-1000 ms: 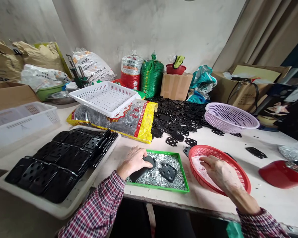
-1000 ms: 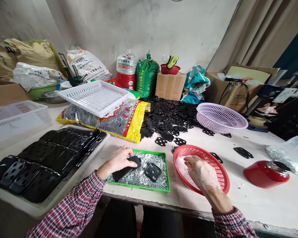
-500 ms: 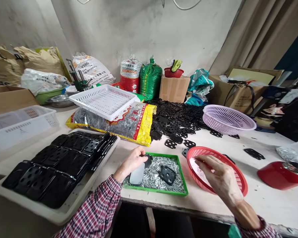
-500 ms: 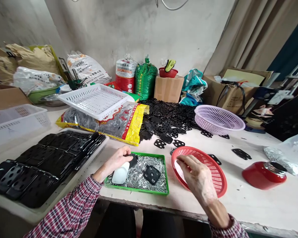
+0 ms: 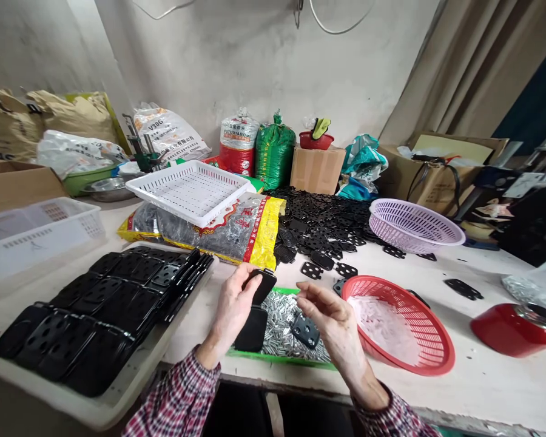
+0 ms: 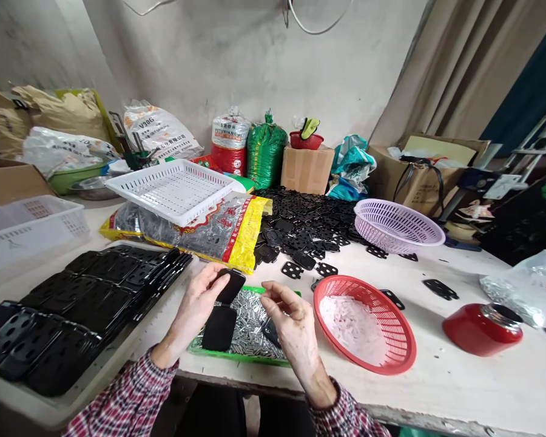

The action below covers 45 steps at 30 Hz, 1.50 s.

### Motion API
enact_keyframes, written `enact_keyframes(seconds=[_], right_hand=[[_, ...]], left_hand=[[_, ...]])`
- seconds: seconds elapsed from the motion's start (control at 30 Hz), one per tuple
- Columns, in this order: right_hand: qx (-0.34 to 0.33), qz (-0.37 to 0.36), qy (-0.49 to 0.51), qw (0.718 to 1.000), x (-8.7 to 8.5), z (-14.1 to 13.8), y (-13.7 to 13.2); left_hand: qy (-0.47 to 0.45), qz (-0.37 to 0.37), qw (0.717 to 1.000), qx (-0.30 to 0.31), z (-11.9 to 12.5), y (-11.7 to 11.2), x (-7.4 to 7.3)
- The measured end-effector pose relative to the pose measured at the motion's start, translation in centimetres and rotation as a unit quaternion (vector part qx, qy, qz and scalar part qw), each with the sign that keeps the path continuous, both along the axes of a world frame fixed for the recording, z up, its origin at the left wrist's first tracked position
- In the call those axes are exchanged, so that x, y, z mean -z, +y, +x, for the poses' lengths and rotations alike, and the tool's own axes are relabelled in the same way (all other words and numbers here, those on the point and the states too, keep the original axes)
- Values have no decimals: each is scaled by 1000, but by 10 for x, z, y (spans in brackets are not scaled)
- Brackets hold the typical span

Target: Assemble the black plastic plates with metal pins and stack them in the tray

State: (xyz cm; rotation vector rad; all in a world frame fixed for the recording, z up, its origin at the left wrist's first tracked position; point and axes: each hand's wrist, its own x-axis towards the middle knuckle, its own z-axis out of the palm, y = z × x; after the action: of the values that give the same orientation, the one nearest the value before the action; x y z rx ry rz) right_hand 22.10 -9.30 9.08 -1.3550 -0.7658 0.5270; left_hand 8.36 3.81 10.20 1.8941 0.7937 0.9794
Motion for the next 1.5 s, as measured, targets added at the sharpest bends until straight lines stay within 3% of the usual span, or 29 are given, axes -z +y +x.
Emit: enact_keyframes(seconds=[0.2, 0.27, 0.43, 0.53, 0.93, 1.2, 1.33, 1.5], right_hand=[[-11, 36, 23, 999, -6, -2, 10], [-11, 44, 25, 999, -7, -3, 10], [-16, 50, 29, 998, -6, -3, 6], [-17, 31, 17, 999, -5, -2, 0], [-32, -28, -122, 992, -4, 1, -13], [-15, -45, -276, 960, -1, -7, -20], [-70, -46, -179, 980, -2, -6, -20], [-218, -85, -16, 972, -8, 9, -25]], left_hand=[[-8, 141, 988, -55, -3, -8, -1], [-13, 102, 994, -44, -3, -14, -1], [-79, -119, 989, 36, -3, -37, 6], [-106, -172, 978, 49, -2, -48, 15], [-59, -152, 986, 41, -5, -57, 32], [24, -104, 993, 48, -9, -61, 35], [-46, -203, 977, 53, -11, -63, 37], [-124, -371, 914, 104, -14, -72, 27]])
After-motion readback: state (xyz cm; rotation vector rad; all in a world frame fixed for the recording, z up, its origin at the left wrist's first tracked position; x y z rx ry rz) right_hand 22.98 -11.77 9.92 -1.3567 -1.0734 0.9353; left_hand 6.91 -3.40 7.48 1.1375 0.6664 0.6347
